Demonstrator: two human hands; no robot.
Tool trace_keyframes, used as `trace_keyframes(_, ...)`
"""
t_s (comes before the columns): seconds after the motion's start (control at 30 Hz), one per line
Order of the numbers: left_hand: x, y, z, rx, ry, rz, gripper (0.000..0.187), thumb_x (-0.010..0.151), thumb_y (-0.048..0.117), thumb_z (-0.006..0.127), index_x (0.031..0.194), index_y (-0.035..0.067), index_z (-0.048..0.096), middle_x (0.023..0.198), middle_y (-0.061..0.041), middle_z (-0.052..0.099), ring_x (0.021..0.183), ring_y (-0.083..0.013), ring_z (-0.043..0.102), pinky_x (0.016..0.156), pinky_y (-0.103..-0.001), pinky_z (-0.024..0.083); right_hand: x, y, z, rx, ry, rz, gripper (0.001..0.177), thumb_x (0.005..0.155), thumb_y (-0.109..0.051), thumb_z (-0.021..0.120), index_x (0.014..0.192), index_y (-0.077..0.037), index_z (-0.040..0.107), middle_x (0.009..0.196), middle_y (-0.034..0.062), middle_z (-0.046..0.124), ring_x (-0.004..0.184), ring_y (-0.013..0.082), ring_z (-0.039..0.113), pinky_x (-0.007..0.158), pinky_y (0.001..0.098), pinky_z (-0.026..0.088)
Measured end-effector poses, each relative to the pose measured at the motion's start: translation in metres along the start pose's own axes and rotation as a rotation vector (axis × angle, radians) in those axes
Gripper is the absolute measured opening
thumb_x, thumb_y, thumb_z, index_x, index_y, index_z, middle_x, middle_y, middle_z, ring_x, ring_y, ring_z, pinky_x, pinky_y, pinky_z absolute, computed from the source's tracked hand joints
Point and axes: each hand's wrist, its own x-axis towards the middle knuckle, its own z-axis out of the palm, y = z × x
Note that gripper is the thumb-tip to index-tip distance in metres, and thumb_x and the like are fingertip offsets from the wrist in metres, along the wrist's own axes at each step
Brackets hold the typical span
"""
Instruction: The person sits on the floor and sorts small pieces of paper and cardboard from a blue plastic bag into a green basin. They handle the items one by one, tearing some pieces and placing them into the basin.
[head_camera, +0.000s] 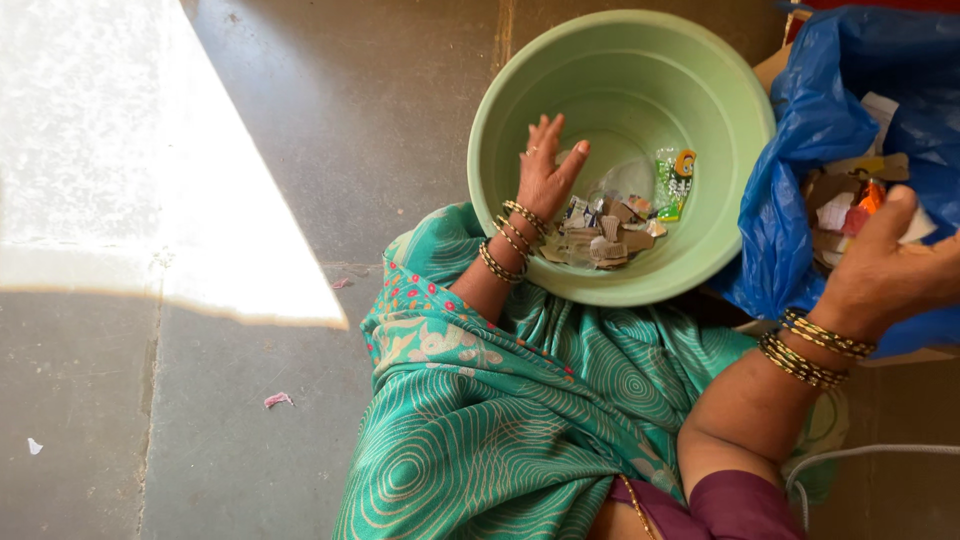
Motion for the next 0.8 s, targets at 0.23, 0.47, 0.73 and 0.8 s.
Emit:
trace_keyframes(0.23, 0.011, 0.015, -0.052, 0.467, 0.178, 0.034, 0.090, 0.082, 0.051, 0.077, 0.157, 0.021, 0.038, 0.169, -0.017, 0.024, 0.158, -0.0373, 0.014, 0.120, -0.071, 0.009, -0.033, -0.106, 0.075, 0.276, -0.663, -0.242, 0.036, 0.095, -0.020, 0.080, 0.125, -0.007, 0.068, 0.116, 0.0166, 0.071, 0.108, 0.0388, 0.066, 0.094, 0.0491, 0.052)
trace_keyframes(0.47, 0.033, 0.005, -0.073, 0.344, 0.179, -0.278, 0.078, 0.081, 0.054, 0.076, 0.149, 0.026, 0.050, 0.167, -0.010, 0.030, 0.158, -0.0325, 0.016, 0.121, -0.072, 0.005, -0.054, -0.129, 0.153, -0.256, -1.376, -0.255, 0.042, 0.085, -0.036, 0.072, 0.122, -0.016, 0.072, 0.111, 0.0130, 0.074, 0.104, 0.0330, 0.071, 0.084, 0.0505, 0.055)
trace_keyframes(0.73, 0.029, 0.004, -0.071, 0.336, 0.181, -0.284, 0.076, 0.079, 0.054, 0.076, 0.146, 0.026, 0.053, 0.167, -0.011, 0.029, 0.157, -0.0316, 0.018, 0.122, -0.066, 0.011, -0.076, -0.085, 0.207, -0.457, -1.708, 0.088, 0.083, 0.085, -0.075, 0.063, 0.138, -0.011, 0.059, 0.136, 0.0176, 0.064, 0.126, 0.0385, 0.062, 0.100, 0.0538, 0.052)
trace_keyframes(0.8, 0.027, 0.001, -0.069, 0.345, 0.185, -0.280, 0.075, 0.078, 0.053, 0.077, 0.144, 0.025, 0.055, 0.166, -0.012, 0.029, 0.156, -0.0329, 0.019, 0.122, -0.065, 0.014, -0.085, -0.081, 0.212, -0.437, -1.707, 0.161, 0.088, 0.083, -0.077, 0.062, 0.144, -0.014, 0.052, 0.143, 0.0182, 0.055, 0.130, 0.0396, 0.057, 0.104, 0.0542, 0.048)
